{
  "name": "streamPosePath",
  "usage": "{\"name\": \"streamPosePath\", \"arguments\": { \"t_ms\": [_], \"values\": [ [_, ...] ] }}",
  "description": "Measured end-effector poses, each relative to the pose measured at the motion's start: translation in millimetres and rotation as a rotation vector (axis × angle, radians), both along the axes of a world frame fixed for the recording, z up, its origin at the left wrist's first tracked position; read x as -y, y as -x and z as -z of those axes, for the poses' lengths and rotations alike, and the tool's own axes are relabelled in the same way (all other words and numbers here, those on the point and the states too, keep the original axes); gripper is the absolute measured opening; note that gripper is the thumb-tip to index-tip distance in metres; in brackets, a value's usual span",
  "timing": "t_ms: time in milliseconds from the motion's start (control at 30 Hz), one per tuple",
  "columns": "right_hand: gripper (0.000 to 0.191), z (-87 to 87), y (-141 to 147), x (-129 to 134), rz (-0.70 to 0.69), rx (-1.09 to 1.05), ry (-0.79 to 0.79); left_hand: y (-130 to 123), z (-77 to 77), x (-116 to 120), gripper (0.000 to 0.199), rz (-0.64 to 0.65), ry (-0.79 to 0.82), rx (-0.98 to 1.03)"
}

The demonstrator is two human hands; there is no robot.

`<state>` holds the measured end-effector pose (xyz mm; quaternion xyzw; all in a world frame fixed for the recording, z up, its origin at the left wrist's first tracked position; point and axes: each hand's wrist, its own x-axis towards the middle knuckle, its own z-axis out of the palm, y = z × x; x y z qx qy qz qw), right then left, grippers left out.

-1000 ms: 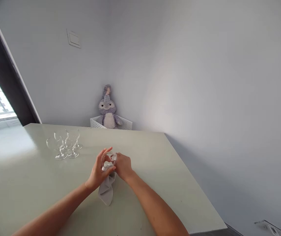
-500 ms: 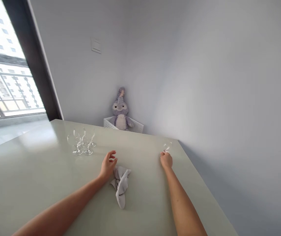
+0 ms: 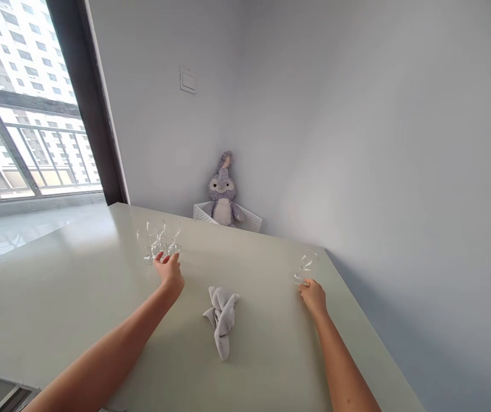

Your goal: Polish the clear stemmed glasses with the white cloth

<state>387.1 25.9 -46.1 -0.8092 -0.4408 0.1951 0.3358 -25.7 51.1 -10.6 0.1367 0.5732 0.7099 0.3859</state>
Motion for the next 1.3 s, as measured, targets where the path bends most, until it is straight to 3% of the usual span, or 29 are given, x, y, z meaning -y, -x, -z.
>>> {"name": "streamPosePath", "arguments": {
  "t_ms": [133, 267, 367, 567, 700, 867, 933, 1067, 1167, 1233, 1300],
  "values": [
    [0.040, -2.6, -0.5, 28.0, 0.007, -0.028, -0.017, 12.1, -1.3, -10.9, 0.053, 0.081, -0.018, 0.186],
    [0.029, -13.2, 27.3, 44.3, -0.082, -0.102, -0.066, 22.3, -5.0, -19.9, 0.061, 0.211, -0.087, 0.338],
    [0.029, -23.2, 69.6, 49.9, -0.249, -0.232, -0.090, 28.3, -7.2, -22.7, 0.063, 0.274, -0.134, 0.406],
    [0.050, -37.9, 161.6, 59.9, -0.655, -0.430, -0.017, 30.2, -4.4, -21.7, 0.084, 0.342, -0.222, 0.406],
    [0.049, -40.2, 192.0, 63.3, -0.862, -0.424, 0.040, 32.1, -2.1, -23.3, 0.069, 0.376, -0.242, 0.320],
    [0.042, -33.8, 194.7, 58.2, -0.786, -0.323, -0.022, 29.7, 1.6, -23.3, 0.036, 0.383, -0.161, 0.168],
    [0.033, -30.5, 189.9, 56.9, -0.712, -0.286, -0.089, 26.9, 3.1, -21.3, 0.036, 0.367, -0.105, 0.067],
    [0.022, -25.6, 178.5, 57.1, -0.528, -0.338, -0.199, 24.0, 1.4, -16.2, 0.054, 0.260, -0.008, -0.185],
    [0.048, -24.3, 170.7, 56.0, -0.433, -0.570, -0.275, 24.3, -2.2, -13.7, 0.065, 0.166, 0.082, -0.525],
    [0.064, -24.2, 165.8, 54.1, -0.382, -0.732, -0.312, 24.6, -3.0, -13.5, 0.070, 0.169, 0.108, -0.676],
    [0.061, -23.9, 160.9, 51.6, -0.335, -0.864, -0.320, 25.0, -2.3, -14.6, 0.071, 0.223, 0.096, -0.701]
  ]
}}
